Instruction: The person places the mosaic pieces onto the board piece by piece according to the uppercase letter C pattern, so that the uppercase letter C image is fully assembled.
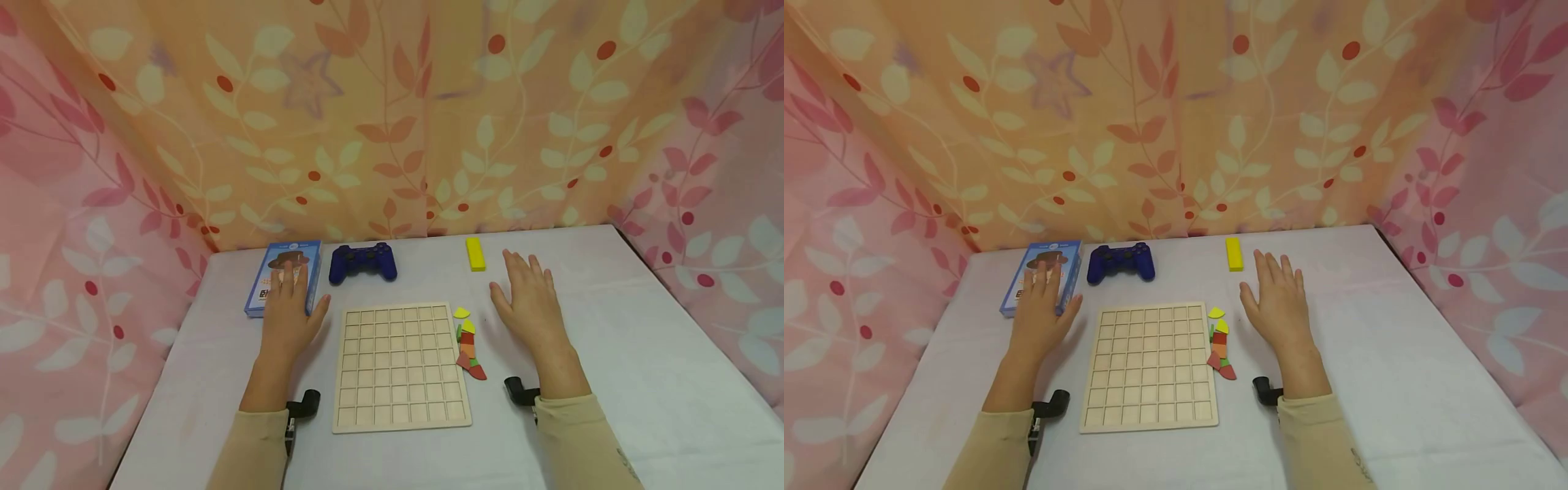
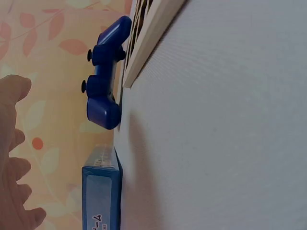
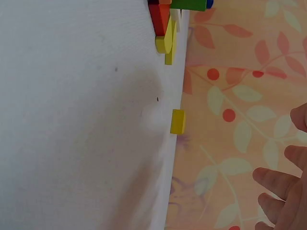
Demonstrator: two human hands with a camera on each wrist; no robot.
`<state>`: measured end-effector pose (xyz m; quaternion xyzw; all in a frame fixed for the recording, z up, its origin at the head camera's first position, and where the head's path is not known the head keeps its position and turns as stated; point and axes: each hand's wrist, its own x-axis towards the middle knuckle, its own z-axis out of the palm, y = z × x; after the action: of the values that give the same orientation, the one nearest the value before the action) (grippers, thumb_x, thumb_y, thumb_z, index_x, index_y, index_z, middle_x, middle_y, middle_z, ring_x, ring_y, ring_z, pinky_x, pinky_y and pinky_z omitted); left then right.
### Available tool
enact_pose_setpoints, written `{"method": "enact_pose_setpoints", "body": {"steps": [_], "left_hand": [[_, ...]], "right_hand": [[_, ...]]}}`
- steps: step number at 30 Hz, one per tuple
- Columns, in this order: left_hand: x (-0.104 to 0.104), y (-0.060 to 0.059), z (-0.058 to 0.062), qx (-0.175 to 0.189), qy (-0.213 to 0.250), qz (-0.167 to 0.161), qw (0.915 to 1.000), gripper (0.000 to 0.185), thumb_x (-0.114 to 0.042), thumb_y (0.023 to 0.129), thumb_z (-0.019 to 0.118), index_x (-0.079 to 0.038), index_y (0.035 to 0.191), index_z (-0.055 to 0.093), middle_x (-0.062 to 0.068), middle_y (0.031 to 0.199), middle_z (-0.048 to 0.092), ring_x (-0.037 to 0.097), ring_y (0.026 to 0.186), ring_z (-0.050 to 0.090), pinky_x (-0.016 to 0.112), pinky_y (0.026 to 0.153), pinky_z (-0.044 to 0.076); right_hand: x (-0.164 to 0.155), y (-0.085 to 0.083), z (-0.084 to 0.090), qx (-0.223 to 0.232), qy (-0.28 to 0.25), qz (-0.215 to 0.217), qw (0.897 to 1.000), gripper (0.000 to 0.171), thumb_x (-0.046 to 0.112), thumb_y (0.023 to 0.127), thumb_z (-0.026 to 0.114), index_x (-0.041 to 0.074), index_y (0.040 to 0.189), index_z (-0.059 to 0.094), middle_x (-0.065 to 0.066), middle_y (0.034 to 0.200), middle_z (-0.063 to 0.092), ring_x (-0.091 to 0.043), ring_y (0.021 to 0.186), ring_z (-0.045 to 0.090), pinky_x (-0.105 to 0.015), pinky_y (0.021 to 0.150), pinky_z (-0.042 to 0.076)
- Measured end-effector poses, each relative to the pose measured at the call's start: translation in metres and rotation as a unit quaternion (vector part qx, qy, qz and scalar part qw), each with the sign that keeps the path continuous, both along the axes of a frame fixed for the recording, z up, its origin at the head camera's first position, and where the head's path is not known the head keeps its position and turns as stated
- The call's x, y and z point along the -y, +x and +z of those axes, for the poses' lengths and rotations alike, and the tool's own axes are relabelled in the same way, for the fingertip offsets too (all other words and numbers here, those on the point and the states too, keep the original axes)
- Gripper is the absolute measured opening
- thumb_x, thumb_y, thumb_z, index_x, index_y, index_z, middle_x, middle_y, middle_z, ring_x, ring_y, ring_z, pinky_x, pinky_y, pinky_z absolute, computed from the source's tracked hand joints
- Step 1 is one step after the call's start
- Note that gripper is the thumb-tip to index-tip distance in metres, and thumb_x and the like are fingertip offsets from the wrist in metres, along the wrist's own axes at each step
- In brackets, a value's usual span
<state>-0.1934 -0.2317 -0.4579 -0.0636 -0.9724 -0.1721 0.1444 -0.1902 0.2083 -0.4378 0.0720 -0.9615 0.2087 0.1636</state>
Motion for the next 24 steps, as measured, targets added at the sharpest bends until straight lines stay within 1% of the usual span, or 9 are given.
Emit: {"method": "enact_pose_setpoints", "body": {"steps": [4,8,12,15,18,21,24], "left_hand": [[0.000,-0.001,-0.001,-0.005,0.045,-0.017,0.9988,0.083,-0.050,0.102,0.054,-0.002,0.162,0.023,0.024,0.168,0.010,0.047,0.153,0.003,0.063,0.118,0.014],[0.001,0.000,0.001,-0.018,0.091,-0.030,0.9952,0.083,-0.047,0.102,0.057,-0.001,0.162,0.023,0.022,0.167,0.015,0.045,0.153,0.008,0.062,0.119,0.014],[0.003,0.000,0.002,-0.027,0.127,-0.045,0.9905,0.082,-0.043,0.102,0.060,-0.003,0.163,0.021,0.020,0.166,0.022,0.044,0.151,0.018,0.061,0.118,0.017],[0.003,0.000,0.003,-0.022,0.153,-0.051,0.9866,0.081,-0.041,0.102,0.061,-0.006,0.164,0.020,0.020,0.164,0.027,0.044,0.149,0.025,0.062,0.117,0.021],[0.003,0.000,0.003,-0.017,0.177,-0.048,0.9829,0.080,-0.039,0.102,0.062,-0.010,0.164,0.021,0.019,0.163,0.031,0.042,0.148,0.029,0.062,0.116,0.024],[0.003,0.001,0.001,-0.030,0.202,-0.053,0.9774,0.078,-0.031,0.100,0.067,-0.008,0.163,0.027,0.019,0.158,0.041,0.040,0.142,0.040,0.059,0.112,0.033],[0.002,0.000,-0.002,-0.047,0.233,-0.067,0.9689,0.072,-0.022,0.098,0.071,-0.005,0.159,0.036,0.021,0.144,0.054,0.038,0.129,0.052,0.056,0.103,0.043]], "right_hand": [[0.001,0.002,0.003,-0.009,-0.008,0.007,1.000,0.067,0.033,0.102,0.056,0.004,0.158,0.035,-0.024,0.155,0.041,-0.048,0.147,0.025,-0.067,0.116,0.014],[0.003,0.003,0.006,-0.019,-0.020,0.017,0.999,0.066,0.033,0.102,0.057,0.005,0.158,0.035,-0.022,0.154,0.043,-0.047,0.147,0.027,-0.065,0.118,0.013],[0.006,0.004,0.010,-0.011,-0.029,0.019,0.999,0.068,0.033,0.102,0.057,0.005,0.159,0.033,-0.022,0.155,0.042,-0.046,0.148,0.027,-0.063,0.119,0.013],[0.009,0.005,0.013,0.011,-0.042,0.025,0.999,0.069,0.033,0.103,0.058,0.005,0.160,0.031,-0.024,0.156,0.040,-0.046,0.147,0.028,-0.062,0.118,0.015],[0.012,0.006,0.015,0.042,-0.064,0.041,0.996,0.071,0.034,0.104,0.057,0.005,0.161,0.028,-0.025,0.158,0.037,-0.047,0.147,0.028,-0.062,0.118,0.018],[0.016,0.008,0.017,0.075,-0.086,0.057,0.992,0.072,0.039,0.105,0.054,0.007,0.163,0.025,-0.024,0.160,0.035,-0.046,0.148,0.027,-0.062,0.117,0.020],[0.019,0.009,0.018,0.088,-0.100,0.069,0.989,0.072,0.042,0.106,0.053,0.009,0.163,0.024,-0.021,0.160,0.036,-0.043,0.148,0.029,-0.061,0.116,0.023]]}}
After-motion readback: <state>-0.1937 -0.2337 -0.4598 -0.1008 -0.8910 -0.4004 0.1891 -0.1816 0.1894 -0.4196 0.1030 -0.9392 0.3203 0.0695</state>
